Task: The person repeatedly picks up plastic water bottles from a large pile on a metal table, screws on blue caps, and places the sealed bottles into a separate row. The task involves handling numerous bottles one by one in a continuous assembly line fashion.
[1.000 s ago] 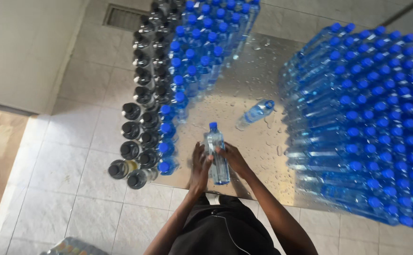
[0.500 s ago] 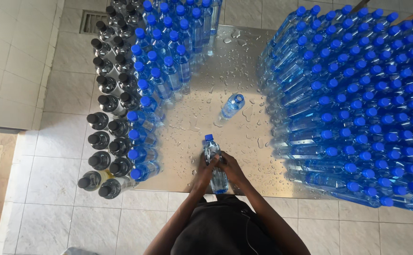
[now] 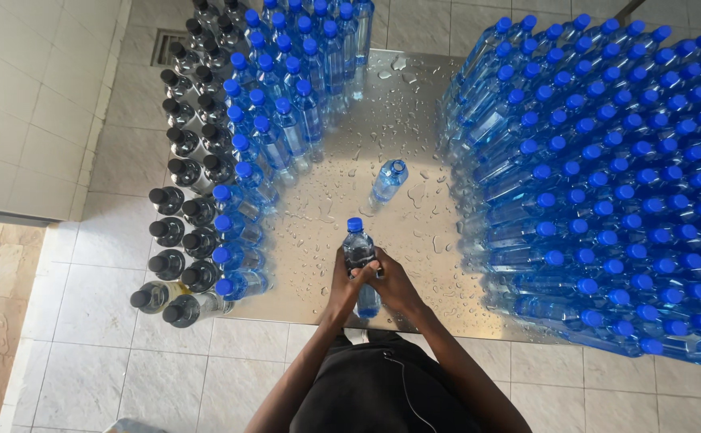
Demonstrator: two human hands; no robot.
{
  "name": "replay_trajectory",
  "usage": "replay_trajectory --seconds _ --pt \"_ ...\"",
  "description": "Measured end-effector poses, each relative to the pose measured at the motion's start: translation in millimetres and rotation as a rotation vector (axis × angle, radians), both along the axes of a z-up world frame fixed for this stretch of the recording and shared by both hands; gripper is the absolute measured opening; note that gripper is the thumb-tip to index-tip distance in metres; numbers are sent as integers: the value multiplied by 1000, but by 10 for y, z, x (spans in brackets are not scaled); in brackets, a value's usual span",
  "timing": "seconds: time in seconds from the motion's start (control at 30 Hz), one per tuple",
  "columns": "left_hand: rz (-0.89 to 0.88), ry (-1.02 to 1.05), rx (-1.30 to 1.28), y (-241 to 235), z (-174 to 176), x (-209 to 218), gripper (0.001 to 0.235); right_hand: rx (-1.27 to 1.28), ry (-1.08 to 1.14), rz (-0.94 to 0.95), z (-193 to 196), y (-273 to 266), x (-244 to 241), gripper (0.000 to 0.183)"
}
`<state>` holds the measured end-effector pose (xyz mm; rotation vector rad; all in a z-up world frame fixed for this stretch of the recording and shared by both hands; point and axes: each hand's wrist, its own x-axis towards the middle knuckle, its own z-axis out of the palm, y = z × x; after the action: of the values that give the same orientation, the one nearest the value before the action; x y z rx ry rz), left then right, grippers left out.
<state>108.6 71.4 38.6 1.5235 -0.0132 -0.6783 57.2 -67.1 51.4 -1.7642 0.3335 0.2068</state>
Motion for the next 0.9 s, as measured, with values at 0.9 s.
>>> replay_trajectory --seconds 0.9 --pt "-228 -338 3 279 711 341 85 -1133 -540 533 2346 -700 154 51"
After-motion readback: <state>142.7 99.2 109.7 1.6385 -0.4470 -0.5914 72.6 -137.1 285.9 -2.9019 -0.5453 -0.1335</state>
